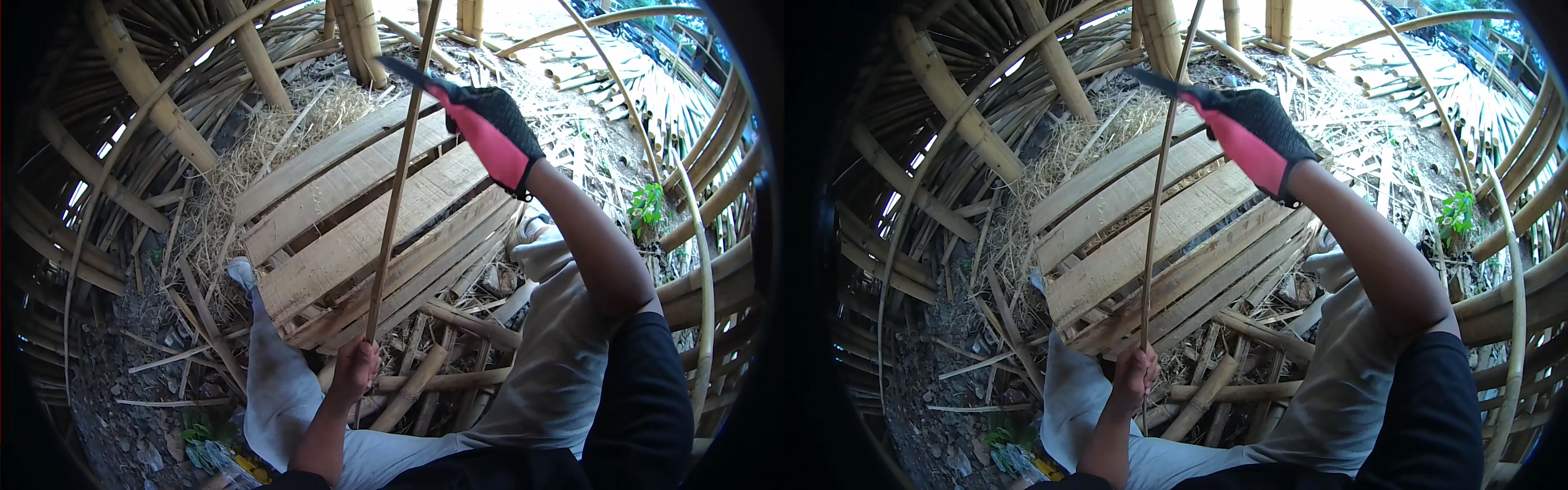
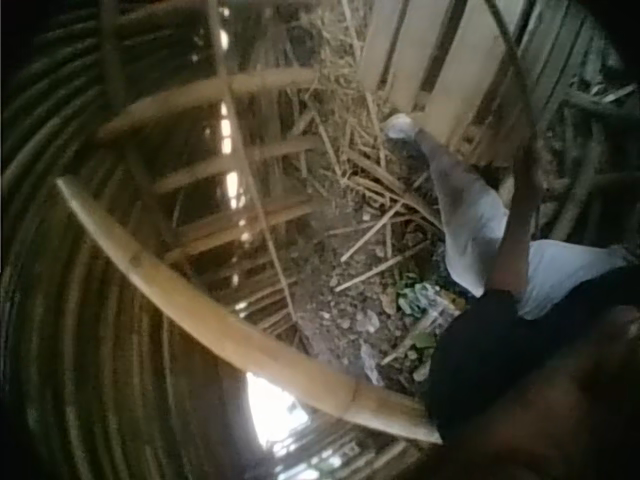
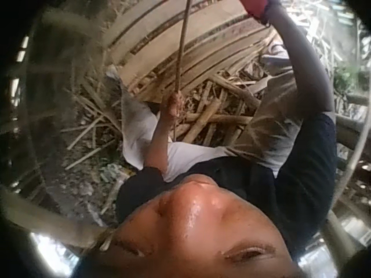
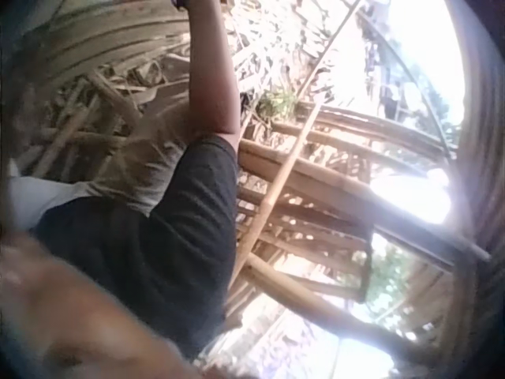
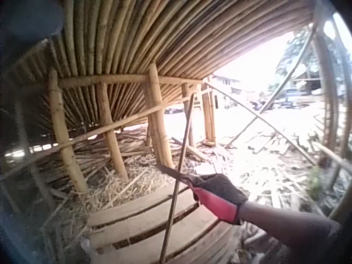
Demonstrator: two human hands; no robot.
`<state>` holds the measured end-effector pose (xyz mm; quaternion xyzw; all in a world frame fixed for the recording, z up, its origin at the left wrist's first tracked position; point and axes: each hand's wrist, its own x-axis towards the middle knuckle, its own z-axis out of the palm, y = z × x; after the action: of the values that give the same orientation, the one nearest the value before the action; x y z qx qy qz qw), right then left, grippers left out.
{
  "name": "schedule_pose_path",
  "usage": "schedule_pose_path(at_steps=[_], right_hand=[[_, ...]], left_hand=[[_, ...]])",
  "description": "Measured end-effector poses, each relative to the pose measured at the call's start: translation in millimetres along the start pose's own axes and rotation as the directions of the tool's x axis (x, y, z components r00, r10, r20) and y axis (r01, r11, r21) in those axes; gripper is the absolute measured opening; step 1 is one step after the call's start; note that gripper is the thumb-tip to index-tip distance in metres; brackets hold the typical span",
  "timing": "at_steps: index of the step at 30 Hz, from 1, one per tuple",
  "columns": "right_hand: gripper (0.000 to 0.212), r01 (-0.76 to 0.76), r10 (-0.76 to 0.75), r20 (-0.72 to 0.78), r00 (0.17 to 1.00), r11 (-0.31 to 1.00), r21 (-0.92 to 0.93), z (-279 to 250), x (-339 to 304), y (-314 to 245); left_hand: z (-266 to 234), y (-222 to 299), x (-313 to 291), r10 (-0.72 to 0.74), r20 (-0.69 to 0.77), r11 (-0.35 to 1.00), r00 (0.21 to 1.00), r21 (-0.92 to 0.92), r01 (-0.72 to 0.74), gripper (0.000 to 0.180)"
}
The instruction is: The person sits on a low platform and uses a knife to shave and smooth a long bamboo stick. They hold the stick with one hand and scrape along its length with the other, occasionally rotating the stick to work different sides.
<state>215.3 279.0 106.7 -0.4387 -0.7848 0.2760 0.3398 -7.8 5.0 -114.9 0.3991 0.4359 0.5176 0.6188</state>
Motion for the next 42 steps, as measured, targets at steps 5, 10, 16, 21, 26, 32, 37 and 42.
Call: schedule_pose_path(at_steps=[5,10,16,21,26,32,37,42], right_hand=[[0.038,-0.095,0.096,0.201,0.975,0.995,-0.013,19,-22,-26],[0.050,0.031,-0.033,0.025,0.999,0.997,0.072,12,5,-1],[0.045,0.197,-0.163,0.152,0.975,0.949,-0.245,31,-15,14],[0.041,-0.008,-0.005,0.090,0.996,0.989,0.146,10,8,10],[0.041,0.205,-0.151,0.201,0.968,0.935,-0.288,33,-7,4],[0.046,-0.044,0.077,0.257,0.963,0.990,-0.135,48,-25,-4],[0.041,0.025,-0.021,0.245,0.969,1.000,-0.015,29,-5,10],[0.038,0.272,-0.263,0.074,0.962,0.949,-0.159,60,-40,-1]], left_hand=[[-5,-5,-2,-0.011,-0.036,0.999,0.999,-0.039,0.009,0.051],[-6,-4,2,0.050,-0.017,0.999,0.999,-0.017,-0.051,0.051],[-7,-3,2,-0.001,-0.007,1.000,1.000,-0.029,0.001,0.053],[-2,-3,5,-0.004,0.045,0.998,0.999,-0.070,0.007,0.052],[-6,4,2,-0.008,-0.023,1.000,1.000,-0.030,0.007,0.052],[-7,-5,3,-0.003,-0.028,1.000,1.000,-0.022,0.002,0.053],[-5,-1,4,-0.002,0.012,0.999,1.000,-0.052,0.003,0.054],[-6,-2,5,-0.003,-0.039,0.999,0.999,-0.035,0.002,0.053]])
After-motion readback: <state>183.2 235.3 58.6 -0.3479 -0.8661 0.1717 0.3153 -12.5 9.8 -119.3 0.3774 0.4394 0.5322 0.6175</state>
